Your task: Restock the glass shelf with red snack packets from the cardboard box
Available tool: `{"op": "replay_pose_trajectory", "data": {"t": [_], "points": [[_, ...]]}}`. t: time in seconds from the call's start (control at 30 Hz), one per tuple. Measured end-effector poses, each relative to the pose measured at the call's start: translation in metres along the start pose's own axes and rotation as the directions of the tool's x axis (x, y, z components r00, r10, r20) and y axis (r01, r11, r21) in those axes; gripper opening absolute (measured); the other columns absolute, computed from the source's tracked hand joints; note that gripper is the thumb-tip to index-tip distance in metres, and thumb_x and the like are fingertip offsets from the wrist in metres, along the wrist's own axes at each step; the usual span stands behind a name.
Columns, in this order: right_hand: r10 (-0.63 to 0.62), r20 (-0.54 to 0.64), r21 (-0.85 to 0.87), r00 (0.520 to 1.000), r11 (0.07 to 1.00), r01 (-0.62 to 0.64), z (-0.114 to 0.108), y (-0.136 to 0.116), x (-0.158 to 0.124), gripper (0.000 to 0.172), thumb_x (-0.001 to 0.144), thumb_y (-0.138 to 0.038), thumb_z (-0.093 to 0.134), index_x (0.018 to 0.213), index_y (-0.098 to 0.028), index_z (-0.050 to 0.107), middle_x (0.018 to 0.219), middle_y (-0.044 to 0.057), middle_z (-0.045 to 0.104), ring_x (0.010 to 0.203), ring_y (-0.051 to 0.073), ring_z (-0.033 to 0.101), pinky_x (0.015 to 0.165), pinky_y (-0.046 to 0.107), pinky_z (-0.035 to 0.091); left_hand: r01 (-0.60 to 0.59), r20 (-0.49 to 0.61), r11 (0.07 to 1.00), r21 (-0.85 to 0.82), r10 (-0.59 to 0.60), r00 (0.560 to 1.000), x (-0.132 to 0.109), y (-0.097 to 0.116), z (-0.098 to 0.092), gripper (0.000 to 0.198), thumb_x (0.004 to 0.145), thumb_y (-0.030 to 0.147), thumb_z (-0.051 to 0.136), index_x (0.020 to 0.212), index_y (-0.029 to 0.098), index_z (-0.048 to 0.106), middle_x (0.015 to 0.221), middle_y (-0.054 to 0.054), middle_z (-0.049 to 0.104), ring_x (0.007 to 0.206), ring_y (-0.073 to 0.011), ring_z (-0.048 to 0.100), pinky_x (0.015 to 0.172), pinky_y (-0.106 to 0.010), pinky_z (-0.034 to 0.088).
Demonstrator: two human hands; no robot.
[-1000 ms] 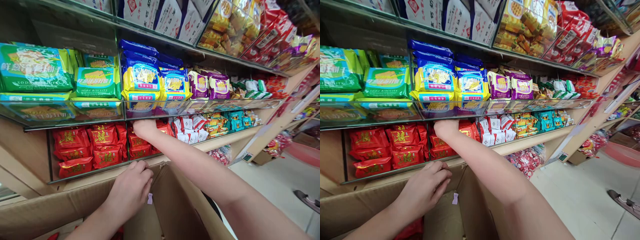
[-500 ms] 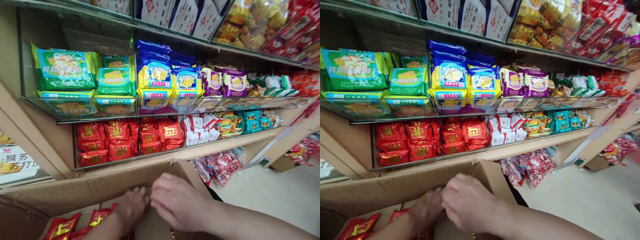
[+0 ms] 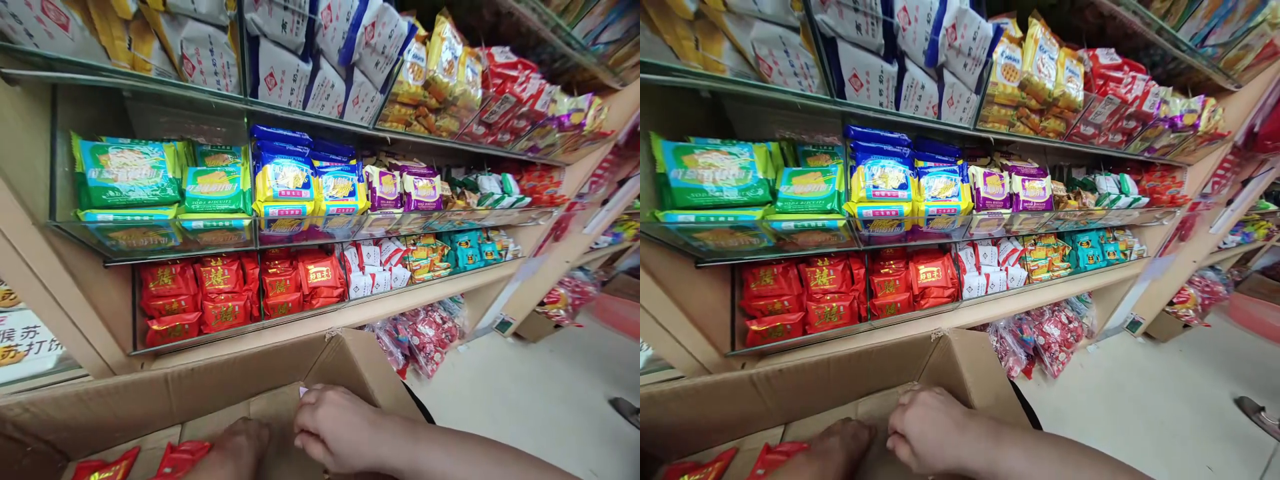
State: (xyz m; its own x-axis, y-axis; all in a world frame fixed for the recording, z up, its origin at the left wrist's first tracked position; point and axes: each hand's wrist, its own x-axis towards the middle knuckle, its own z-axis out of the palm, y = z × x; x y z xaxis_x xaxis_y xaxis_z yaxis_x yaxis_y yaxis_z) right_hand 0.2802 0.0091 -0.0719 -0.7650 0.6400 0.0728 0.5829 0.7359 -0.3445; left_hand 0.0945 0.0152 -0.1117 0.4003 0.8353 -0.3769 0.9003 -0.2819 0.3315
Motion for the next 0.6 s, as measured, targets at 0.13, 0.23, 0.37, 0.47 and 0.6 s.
{"op": "replay_pose_trajectory", "data": {"t": [0.13, 0.23, 0.37, 0.47, 0.6], "points": [[0.251, -0.125, 0.285, 0.96, 0.936, -0.207, -0.02, -0.006, -0.004, 0.033, 0.075, -0.035, 0.051, 0.099, -0.014, 0.057, 0.095, 0.011, 0.06, 0.092, 0.021, 0.053, 0.08, 0.032, 0.041, -0.073, -0.061, 0.976, -0.203, 0.062, 0.996, 0.002, 0.015, -0.037, 0.024, 0.043, 0.032, 0.068, 0.059, 0.018, 0.057, 0.061, 0.001, 0.054, 0.064, -0.0212, 0.054, 0.061, -0.032, 0.041], [0.424, -0.186, 0.677, 0.886, 0.71, -0.197, -0.034, -0.011, -0.008, 0.05, 0.073, -0.043, 0.055, 0.113, -0.016, 0.045, 0.109, 0.011, 0.053, 0.095, 0.019, 0.052, 0.08, 0.032, 0.042, -0.162, -0.17, 0.916, -0.368, 0.105, 0.98, 0.001, 0.038, -0.062, 0.021, 0.066, 0.04, 0.052, 0.07, 0.019, 0.05, 0.058, 0.006, 0.048, 0.056, -0.0111, 0.047, 0.054, -0.022, 0.038], [0.554, -0.197, 0.954, 0.809, 0.298, 0.028, -0.041, -0.016, -0.01, 0.043, 0.068, -0.038, 0.063, 0.1, -0.018, 0.044, 0.089, 0.004, 0.055, 0.074, 0.011, 0.054, 0.066, 0.025, 0.044, -0.368, -0.508, 0.546, -0.753, -0.126, 0.852, -0.008, 0.07, -0.075, 0.035, 0.068, 0.047, 0.055, 0.059, 0.02, 0.035, 0.048, 0.01, 0.036, 0.043, -0.0058, 0.035, 0.042, -0.017, 0.03], [0.659, -0.167, 0.985, 0.733, 0.133, 0.106, -0.043, -0.017, -0.009, 0.032, 0.067, -0.037, 0.064, 0.084, -0.017, 0.046, 0.071, -0.002, 0.052, 0.058, 0.007, 0.048, 0.053, 0.02, 0.04, -0.404, -0.503, 0.382, -0.831, -0.207, 0.839, -0.016, 0.083, -0.073, 0.035, 0.07, 0.047, 0.054, 0.059, 0.02, 0.035, 0.045, 0.009, 0.042, 0.038, -0.0063, 0.039, 0.038, -0.017, 0.034], [0.715, -0.172, 0.97, 0.678, 0.005, 0.241, -0.046, -0.016, -0.001, 0.032, 0.064, -0.039, 0.066, 0.075, -0.017, 0.046, 0.069, -0.002, 0.053, 0.056, 0.008, 0.048, 0.054, 0.022, 0.04, -0.419, -0.527, 0.427, -0.802, -0.173, 0.832, -0.02, 0.088, -0.072, 0.025, 0.076, 0.046, 0.047, 0.079, 0.021, 0.044, 0.052, 0.008, 0.047, 0.041, -0.0095, 0.046, 0.032, -0.018, 0.036]]}}
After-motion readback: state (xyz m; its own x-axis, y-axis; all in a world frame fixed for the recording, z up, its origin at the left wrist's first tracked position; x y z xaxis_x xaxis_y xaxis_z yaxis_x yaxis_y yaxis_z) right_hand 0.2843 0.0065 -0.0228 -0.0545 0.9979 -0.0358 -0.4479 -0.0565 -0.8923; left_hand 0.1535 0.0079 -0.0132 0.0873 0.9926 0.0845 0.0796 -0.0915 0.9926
